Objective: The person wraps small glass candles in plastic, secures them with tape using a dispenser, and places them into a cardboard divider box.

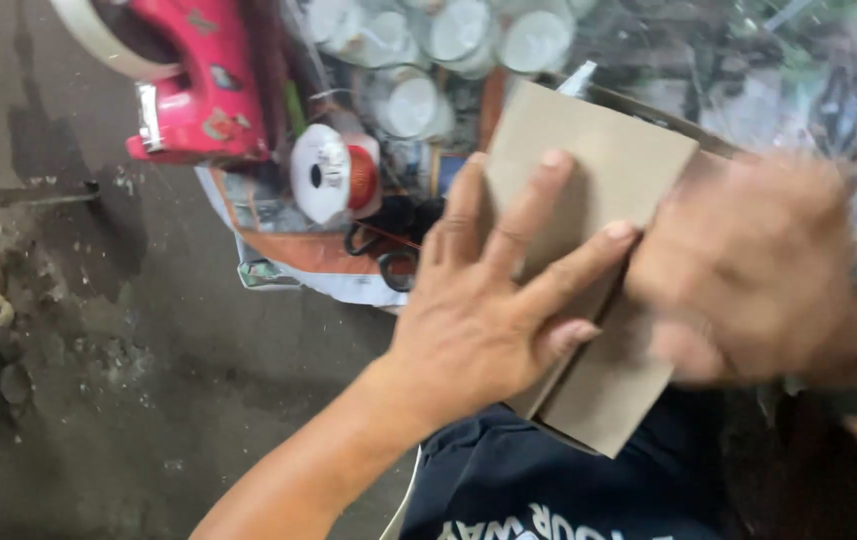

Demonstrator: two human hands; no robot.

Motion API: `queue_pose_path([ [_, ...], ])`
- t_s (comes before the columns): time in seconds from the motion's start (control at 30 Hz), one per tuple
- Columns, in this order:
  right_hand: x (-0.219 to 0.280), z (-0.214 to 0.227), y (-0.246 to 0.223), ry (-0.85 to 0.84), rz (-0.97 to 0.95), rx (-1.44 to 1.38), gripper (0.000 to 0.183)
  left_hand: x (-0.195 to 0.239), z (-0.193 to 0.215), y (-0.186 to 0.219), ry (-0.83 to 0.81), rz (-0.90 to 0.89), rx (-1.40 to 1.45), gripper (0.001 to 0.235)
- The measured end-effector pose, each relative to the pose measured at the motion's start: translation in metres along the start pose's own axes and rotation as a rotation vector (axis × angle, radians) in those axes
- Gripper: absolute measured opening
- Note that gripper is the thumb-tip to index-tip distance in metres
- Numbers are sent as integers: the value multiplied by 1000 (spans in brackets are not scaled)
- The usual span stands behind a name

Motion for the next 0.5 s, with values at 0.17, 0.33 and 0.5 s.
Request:
queue_pose_path([
  [0.17, 19, -4, -25, 34, 55, 23, 56, 0, 2, -2, 27, 20, 57, 48],
  [0.33, 19, 7, -16, -188, 179, -29, 62, -13, 20, -28, -219, -172, 283, 74],
  [0.5, 2, 14, -23, -293, 196, -14, 51, -11, 18, -30, -267, -193, 284, 96],
])
Point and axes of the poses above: each hand's wrist, its own x-axis away from the middle knuckle, its own z-axis out of the back of the hand, y = z × x, the point moved 1 cm from there along -x, towards the middle knuckle, and after that the axes turned 6 degrees about y, right-handed, at the moved point
